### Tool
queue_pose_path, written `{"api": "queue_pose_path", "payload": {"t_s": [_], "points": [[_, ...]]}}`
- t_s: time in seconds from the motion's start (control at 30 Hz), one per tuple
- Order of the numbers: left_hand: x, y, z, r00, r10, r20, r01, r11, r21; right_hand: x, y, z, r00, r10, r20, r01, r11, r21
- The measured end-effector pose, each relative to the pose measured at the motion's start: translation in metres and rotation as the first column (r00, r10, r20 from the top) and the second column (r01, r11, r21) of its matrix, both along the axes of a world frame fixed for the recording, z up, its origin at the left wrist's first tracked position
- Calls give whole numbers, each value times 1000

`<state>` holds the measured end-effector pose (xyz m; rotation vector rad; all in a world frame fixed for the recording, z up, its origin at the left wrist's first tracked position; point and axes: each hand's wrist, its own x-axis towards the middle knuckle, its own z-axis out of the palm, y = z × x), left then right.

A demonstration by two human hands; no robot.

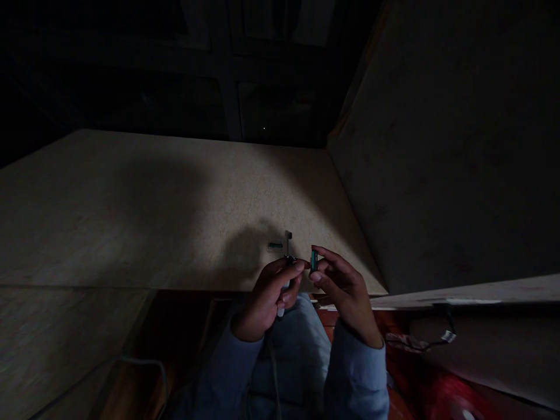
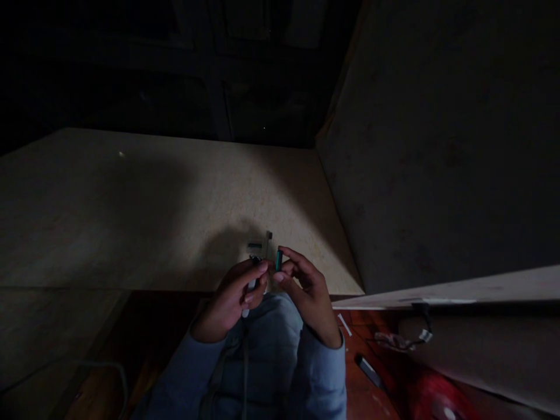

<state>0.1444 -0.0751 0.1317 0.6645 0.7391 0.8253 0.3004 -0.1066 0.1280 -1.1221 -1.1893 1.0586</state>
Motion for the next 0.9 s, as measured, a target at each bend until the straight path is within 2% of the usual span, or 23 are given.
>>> {"api": "queue_pose_path", "payload": {"t_s": [0.17,0.37,0.53,0.7,0.8,0.87,0.9], "points": [[-9,-5,-1,999,-37,7,37,999,-8,-5,-4,2,995,92,42,-94,995,43],[-17,-8,0,993,-85,85,87,996,-26,-11,-8,5,981,176,85,-181,982,57],[-24,-8,2,987,-84,134,91,995,-43,-15,-7,7,974,187,126,-197,978,74],[-28,-8,2,985,-99,143,100,995,-2,-21,-5,6,975,182,125,-192,979,73],[-26,-10,1,998,21,66,-24,998,55,-25,-5,7,983,158,95,-166,983,79],[-23,-10,-1,981,195,-26,-190,972,137,-27,-4,7,992,117,56,-120,991,60],[-22,-10,-2,951,299,-73,-279,938,208,-29,-4,8,996,79,38,-81,996,43]]}}
